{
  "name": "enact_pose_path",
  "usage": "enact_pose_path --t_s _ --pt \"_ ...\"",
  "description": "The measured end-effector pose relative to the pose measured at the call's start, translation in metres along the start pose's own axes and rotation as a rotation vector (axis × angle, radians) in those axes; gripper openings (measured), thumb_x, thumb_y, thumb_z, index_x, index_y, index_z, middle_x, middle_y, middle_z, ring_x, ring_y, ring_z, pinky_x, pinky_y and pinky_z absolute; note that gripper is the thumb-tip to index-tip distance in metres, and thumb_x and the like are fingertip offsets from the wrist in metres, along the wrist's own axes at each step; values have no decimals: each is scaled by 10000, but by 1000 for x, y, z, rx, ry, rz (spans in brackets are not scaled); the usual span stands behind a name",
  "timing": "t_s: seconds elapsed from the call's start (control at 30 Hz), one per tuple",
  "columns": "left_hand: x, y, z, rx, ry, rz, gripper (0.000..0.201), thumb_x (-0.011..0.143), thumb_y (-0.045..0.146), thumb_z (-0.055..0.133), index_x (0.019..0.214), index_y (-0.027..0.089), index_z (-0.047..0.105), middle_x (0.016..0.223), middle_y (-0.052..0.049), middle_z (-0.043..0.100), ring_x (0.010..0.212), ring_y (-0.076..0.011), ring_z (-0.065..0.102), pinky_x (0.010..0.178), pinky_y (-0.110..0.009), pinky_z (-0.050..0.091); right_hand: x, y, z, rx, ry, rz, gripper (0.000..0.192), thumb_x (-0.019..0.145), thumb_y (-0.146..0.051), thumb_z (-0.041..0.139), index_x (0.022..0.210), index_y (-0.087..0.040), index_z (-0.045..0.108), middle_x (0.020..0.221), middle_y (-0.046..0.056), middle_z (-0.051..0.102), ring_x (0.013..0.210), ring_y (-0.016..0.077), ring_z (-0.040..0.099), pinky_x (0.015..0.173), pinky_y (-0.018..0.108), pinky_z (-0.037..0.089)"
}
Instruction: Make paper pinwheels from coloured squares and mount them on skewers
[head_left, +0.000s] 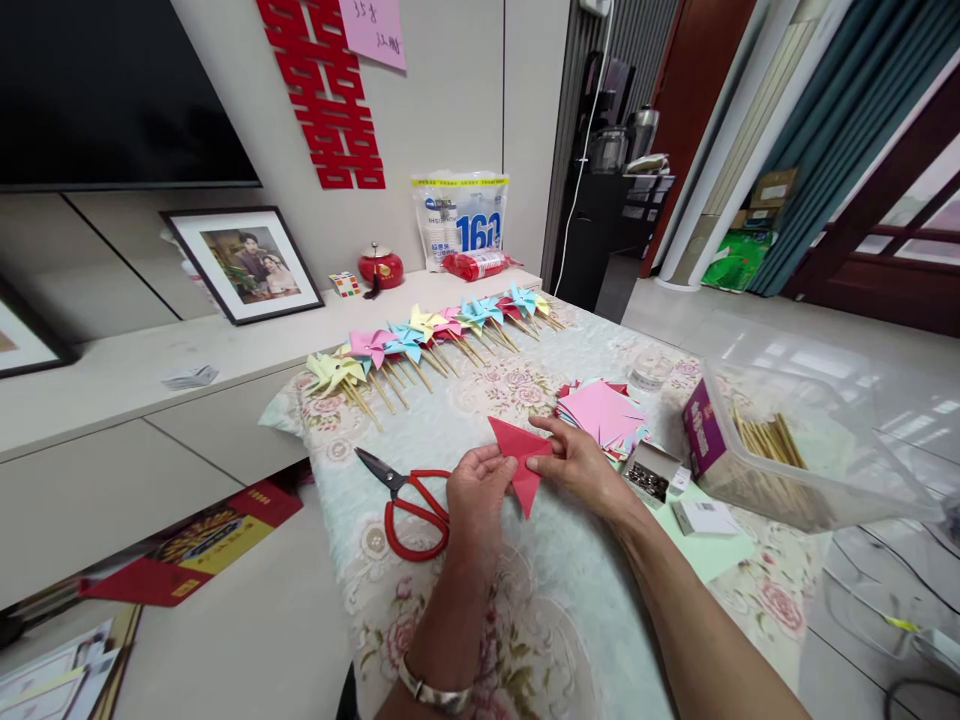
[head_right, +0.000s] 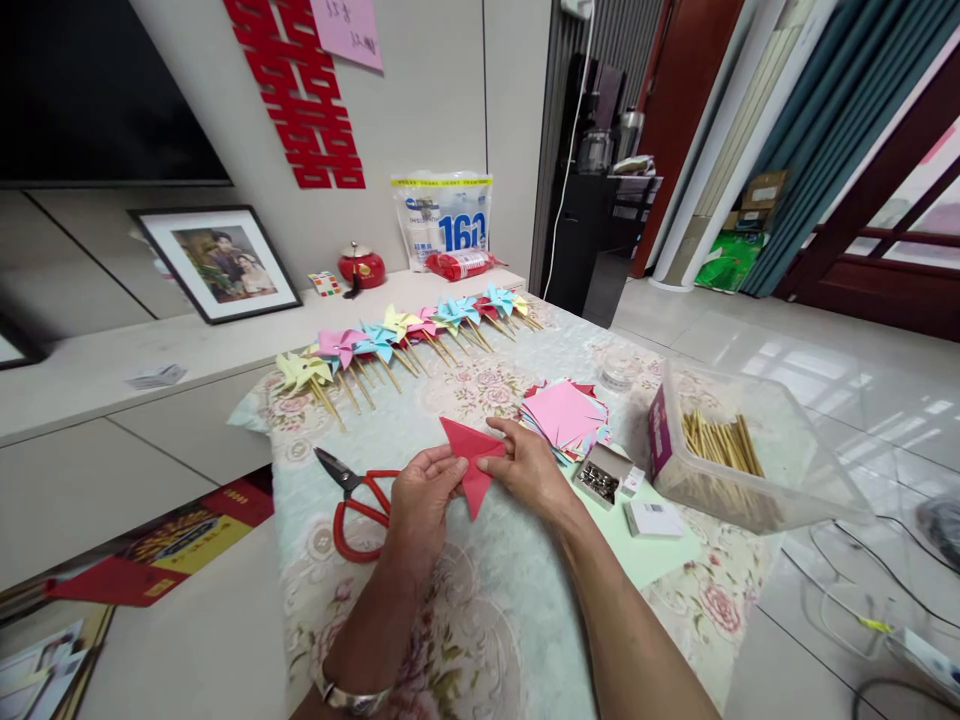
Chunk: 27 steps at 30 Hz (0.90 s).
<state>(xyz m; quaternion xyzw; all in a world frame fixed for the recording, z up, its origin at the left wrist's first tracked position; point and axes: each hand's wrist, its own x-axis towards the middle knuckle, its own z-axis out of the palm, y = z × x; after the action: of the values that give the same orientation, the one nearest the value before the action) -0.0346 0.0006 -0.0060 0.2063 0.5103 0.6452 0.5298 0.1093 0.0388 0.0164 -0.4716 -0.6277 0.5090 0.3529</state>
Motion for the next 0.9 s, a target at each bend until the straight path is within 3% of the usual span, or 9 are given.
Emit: enact_pose_path --t_s 0.23,0.47,0.63,0.77,0.9 --pt "-4 4 3 -16 -81 -54 369 523 287 867 777 122 657 668 -56 744 523 -141 642 512 -238 479 1 -2 0 -66 9 -6 652 690 -358 708 1268 -71 616 567 -95 379 510 106 353 502 253 252" --pt "-4 3 3 -56 -89 -38 304 511 247 846 719 127 660 621 -39 733 505 -128 623 522 -239 487 2 1 1 94 15 27 330 650 -314 692 942 -159 700 664 -22 610 572 127 499 553 254 355" --pt "-9 7 5 -71 -127 -77 296 506 214 842 736 127 676 637 -29 726 532 -120 621 525 -222 471 2 1 2 130 51 4 156 620 -249 641 750 -177 688 606 -31 600 562 124 494 568 255 377" --pt "-11 13 5 -129 -182 -153 274 511 199 822 736 132 680 667 -34 722 601 -139 651 592 -248 510 4 3 1 115 99 -37 129 609 -202 587 701 -184 676 639 -23 617 606 131 514 598 255 400" --pt "-11 14 3 -104 -205 -181 232 617 286 762 779 135 691 717 -63 722 635 -166 662 600 -279 526 4 3 2 81 126 -83 130 617 -182 567 683 -187 679 650 -15 633 620 141 538 618 266 420"
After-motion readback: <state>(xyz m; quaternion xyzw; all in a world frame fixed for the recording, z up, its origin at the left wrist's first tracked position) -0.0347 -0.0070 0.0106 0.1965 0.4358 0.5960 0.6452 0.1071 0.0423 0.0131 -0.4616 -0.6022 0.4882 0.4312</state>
